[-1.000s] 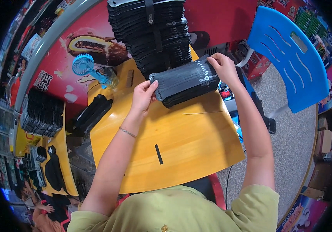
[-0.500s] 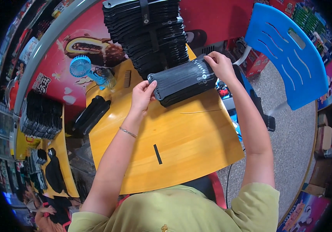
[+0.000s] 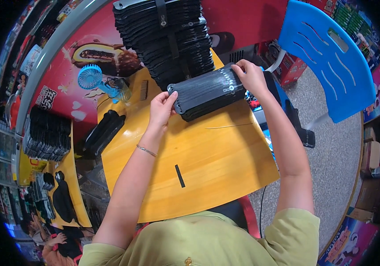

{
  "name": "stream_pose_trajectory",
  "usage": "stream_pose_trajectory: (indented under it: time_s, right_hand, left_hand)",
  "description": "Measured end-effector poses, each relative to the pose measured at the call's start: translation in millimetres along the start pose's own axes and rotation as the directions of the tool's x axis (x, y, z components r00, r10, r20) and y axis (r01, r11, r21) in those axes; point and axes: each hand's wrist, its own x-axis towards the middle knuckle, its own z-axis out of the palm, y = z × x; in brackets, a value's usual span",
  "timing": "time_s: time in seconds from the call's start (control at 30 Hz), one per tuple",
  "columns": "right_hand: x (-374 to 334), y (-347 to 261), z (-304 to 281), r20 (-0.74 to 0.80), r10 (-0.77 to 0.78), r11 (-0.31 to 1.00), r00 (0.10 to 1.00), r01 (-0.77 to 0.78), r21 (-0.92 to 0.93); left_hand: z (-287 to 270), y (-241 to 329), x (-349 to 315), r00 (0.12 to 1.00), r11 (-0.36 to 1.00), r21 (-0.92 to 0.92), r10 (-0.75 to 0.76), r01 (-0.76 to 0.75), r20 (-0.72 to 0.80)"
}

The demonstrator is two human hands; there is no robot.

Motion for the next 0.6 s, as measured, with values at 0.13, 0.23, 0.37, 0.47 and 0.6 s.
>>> stream_pose_trajectory:
  time_s: [0.13, 0.23, 0.37, 0.47, 0.6]
  right_hand:
    - [-1.2, -2.8, -1.6, 0.006, -0.013, 0.999, 1.000, 0.013, -0.036]
    - [0.3, -1.3, -0.4, 0.019, -0.002, 0.999, 1.000, 0.003, -0.042]
    - [-1.9, -3.6, -0.2, 0.020, -0.021, 0.998, 1.000, 0.022, -0.064]
    - [-3.3, -0.8, 2.4, -0.004, -0.030, 0.999, 1.000, 0.030, -0.044]
    - [-3.9, 0.7, 4.1, -0.012, -0.042, 0.996, 0.999, 0.041, -0.083]
  left_hand:
    - [3.4, 2.0, -1.9, 0.999, 1.000, -0.029, 0.006, -0.007, -0.034]
    - [5.1, 3.6, -3.1, 0.999, 1.000, -0.026, 0.000, -0.001, -0.038]
    - [4.2, 2.3, -4.0, 0.999, 1.000, -0.012, -0.010, 0.009, -0.039]
    - [5.2, 2.1, -4.5, 0.999, 0.999, -0.028, 0.016, -0.018, -0.048]
    - [6.1, 1.8, -4.4, 0.998, 0.999, -0.012, 0.037, -0.038, -0.043]
